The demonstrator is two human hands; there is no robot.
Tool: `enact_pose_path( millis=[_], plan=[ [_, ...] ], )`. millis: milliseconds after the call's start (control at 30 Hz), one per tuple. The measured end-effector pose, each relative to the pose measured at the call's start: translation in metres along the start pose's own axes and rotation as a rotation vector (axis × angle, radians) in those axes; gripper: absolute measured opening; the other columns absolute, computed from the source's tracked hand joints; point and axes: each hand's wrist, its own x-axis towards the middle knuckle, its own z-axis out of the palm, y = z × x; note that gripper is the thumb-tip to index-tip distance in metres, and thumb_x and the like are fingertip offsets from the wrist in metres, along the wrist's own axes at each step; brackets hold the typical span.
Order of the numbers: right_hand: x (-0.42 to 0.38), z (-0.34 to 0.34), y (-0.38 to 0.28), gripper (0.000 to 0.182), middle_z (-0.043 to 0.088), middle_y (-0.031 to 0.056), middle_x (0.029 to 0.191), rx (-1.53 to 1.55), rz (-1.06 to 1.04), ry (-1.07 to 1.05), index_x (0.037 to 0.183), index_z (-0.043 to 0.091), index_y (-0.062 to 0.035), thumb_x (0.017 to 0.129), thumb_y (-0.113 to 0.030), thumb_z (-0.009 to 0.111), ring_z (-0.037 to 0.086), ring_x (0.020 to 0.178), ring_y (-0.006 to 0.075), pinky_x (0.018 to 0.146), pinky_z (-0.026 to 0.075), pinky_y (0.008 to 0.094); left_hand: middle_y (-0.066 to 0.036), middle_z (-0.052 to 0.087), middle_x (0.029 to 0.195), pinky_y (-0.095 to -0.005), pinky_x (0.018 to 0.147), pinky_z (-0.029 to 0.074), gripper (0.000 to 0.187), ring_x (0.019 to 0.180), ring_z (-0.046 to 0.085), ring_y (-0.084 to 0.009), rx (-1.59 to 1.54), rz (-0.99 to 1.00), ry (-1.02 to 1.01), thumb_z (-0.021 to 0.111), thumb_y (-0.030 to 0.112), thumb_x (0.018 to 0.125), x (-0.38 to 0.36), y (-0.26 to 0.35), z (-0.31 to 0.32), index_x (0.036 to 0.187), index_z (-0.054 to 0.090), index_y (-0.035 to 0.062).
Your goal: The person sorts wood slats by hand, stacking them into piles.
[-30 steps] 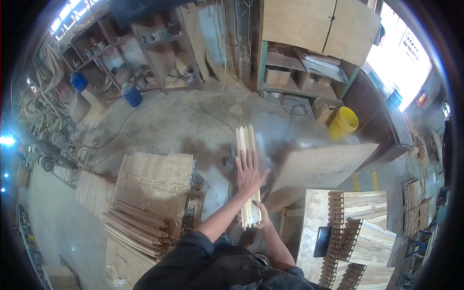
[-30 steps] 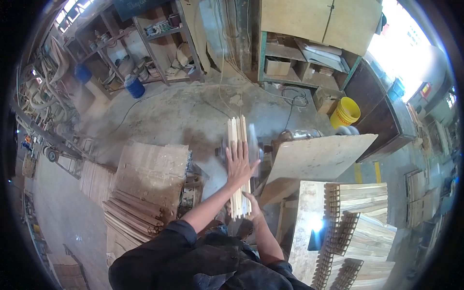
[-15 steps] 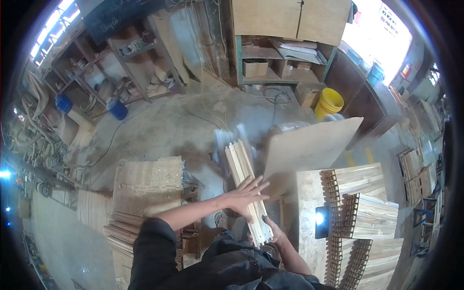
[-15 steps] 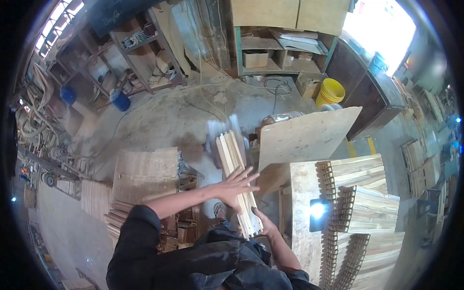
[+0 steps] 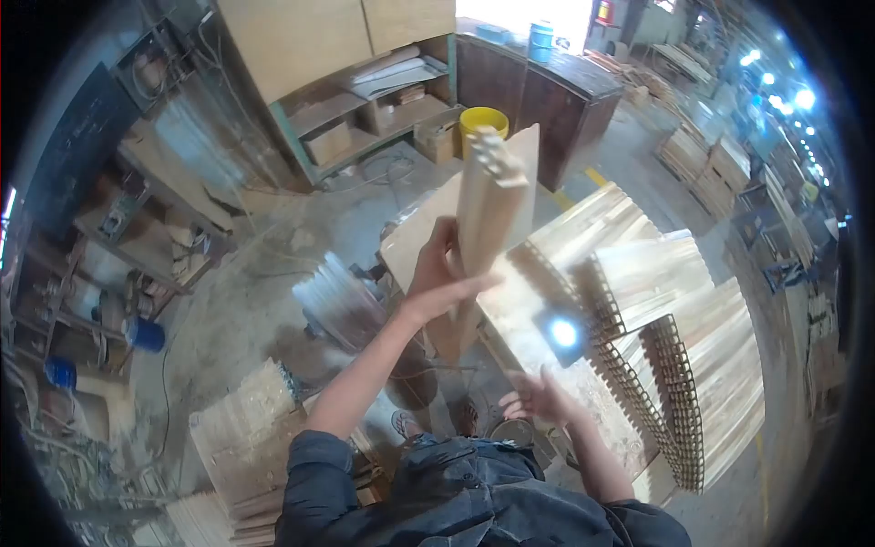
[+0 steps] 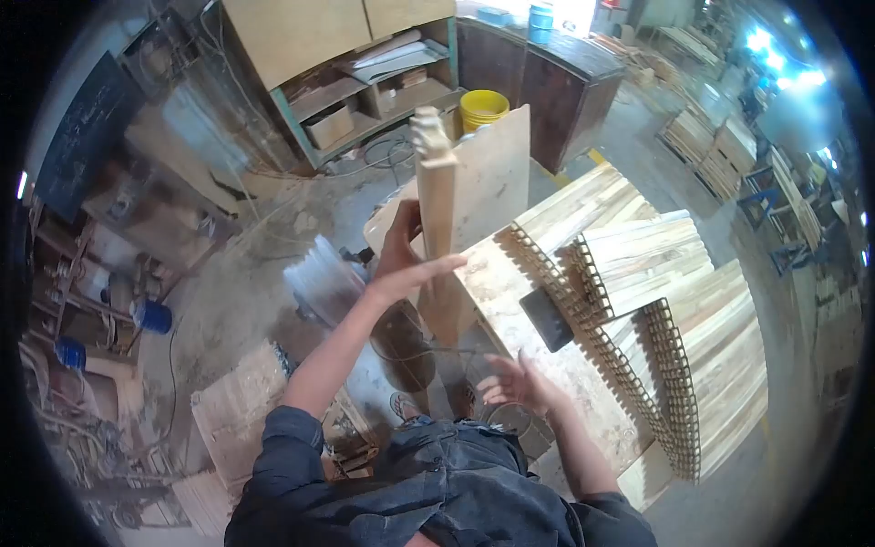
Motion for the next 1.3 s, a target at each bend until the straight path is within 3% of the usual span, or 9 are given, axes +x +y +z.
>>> enact_pose_path(
  millis=[333,567,600,700,833,967,1033,1200,1300],
  plan=[
    [-0.012,0.011,0.092,0.076,0.062,0.0185,0.122,0.203,-0.031,0.238,0.154,0.033,-0.0027,0.101,-0.056,0.049,0.063,0.111,0.0276,0.105,0.044,0.0460,-0.015,0.062,0.111,-0.0356,0.090,0.050,0.082,0.104,0.062,-0.0245,0.052,-0.111,0.194,0.094,0.029,0.066,0.018,-0.061,0.124,0.126,0.045,0.0012],
    [0.075,0.029,0.034,0.089,0.061,0.0254,0.127,-1.117,-0.770,0.963,0.144,0.044,0.0056,0.079,-0.041,0.084,0.058,0.120,0.0354,0.105,0.044,0.0411,-0.014,0.066,0.106,-0.0323,0.082,0.053,0.072,0.097,0.065,-0.0185,0.004,-0.071,0.454,0.091,0.025,0.069,-0.070,-0.046,0.097,0.122,0.050,-0.0015],
    [0.088,0.037,0.029,0.076,0.065,0.0260,0.117,-1.118,-0.905,0.871,0.132,0.056,0.0060,0.078,-0.040,0.084,0.064,0.111,0.0350,0.098,0.048,0.0407,-0.015,0.065,0.112,-0.0326,0.085,0.053,0.072,0.100,0.065,-0.0191,0.025,-0.284,0.478,0.091,0.025,0.070,-0.092,-0.037,0.090,0.123,0.050,-0.0030],
    [0.122,0.024,0.065,0.063,0.071,0.0195,0.104,-0.782,-0.222,0.190,0.123,0.061,0.0049,0.080,-0.037,0.083,0.069,0.097,0.0309,0.085,0.053,0.0393,-0.018,0.064,0.115,-0.0359,0.089,0.052,0.075,0.106,0.065,-0.0236,0.151,-0.603,0.703,0.089,0.035,0.072,-0.160,-0.061,0.073,0.124,0.050,-0.0033],
    [0.162,0.034,0.126,0.051,0.073,0.0109,0.098,-0.613,0.003,-0.070,0.117,0.065,0.0010,0.084,-0.036,0.078,0.071,0.085,0.0217,0.073,0.055,0.0363,-0.018,0.066,0.114,-0.0392,0.092,0.052,0.084,0.106,0.066,-0.0279,0.160,-0.930,0.938,0.090,0.040,0.071,-0.222,-0.101,0.043,0.129,0.048,-0.0032],
    [0.215,0.077,0.094,0.042,0.073,0.0098,0.100,-0.334,0.212,-0.181,0.118,0.065,-0.0015,0.089,-0.032,0.073,0.071,0.083,0.0207,0.072,0.057,0.0362,-0.033,0.043,0.146,-0.0462,0.112,0.037,0.093,0.138,0.043,-0.0414,0.513,-0.698,0.818,0.080,0.027,0.077,-0.219,-0.128,-0.001,0.152,0.032,0.0006],
    [0.263,0.094,0.063,0.040,0.072,0.0097,0.100,-0.192,0.241,-0.251,0.119,0.064,0.0000,0.092,-0.029,0.069,0.072,0.084,0.0215,0.073,0.060,0.0366,-0.032,0.017,0.160,-0.0554,0.121,0.017,0.094,0.150,0.014,-0.0478,1.005,-0.707,0.665,0.070,0.030,0.082,-0.193,-0.130,-0.025,0.158,0.022,0.0026],
    [0.320,0.119,0.022,0.051,0.072,0.0127,0.104,-0.358,0.245,-0.289,0.124,0.062,0.0063,0.094,-0.034,0.066,0.072,0.087,0.0225,0.074,0.060,0.0362,-0.027,0.012,0.164,-0.0592,0.122,0.004,0.080,0.151,0.010,-0.0487,1.189,-0.590,0.528,0.058,0.034,0.087,-0.156,-0.167,-0.090,0.155,0.031,0.0000],
    [0.302,0.077,0.086,0.056,0.071,0.0146,0.113,-0.469,0.252,-0.220,0.128,0.061,0.0061,0.093,-0.036,0.068,0.070,0.097,0.0215,0.083,0.057,0.0362,-0.027,0.017,0.163,-0.0600,0.122,0.004,0.078,0.151,0.010,-0.0481,1.287,-0.506,0.491,0.056,0.032,0.088,-0.174,-0.186,-0.071,0.153,0.031,-0.0043]
  ],
)
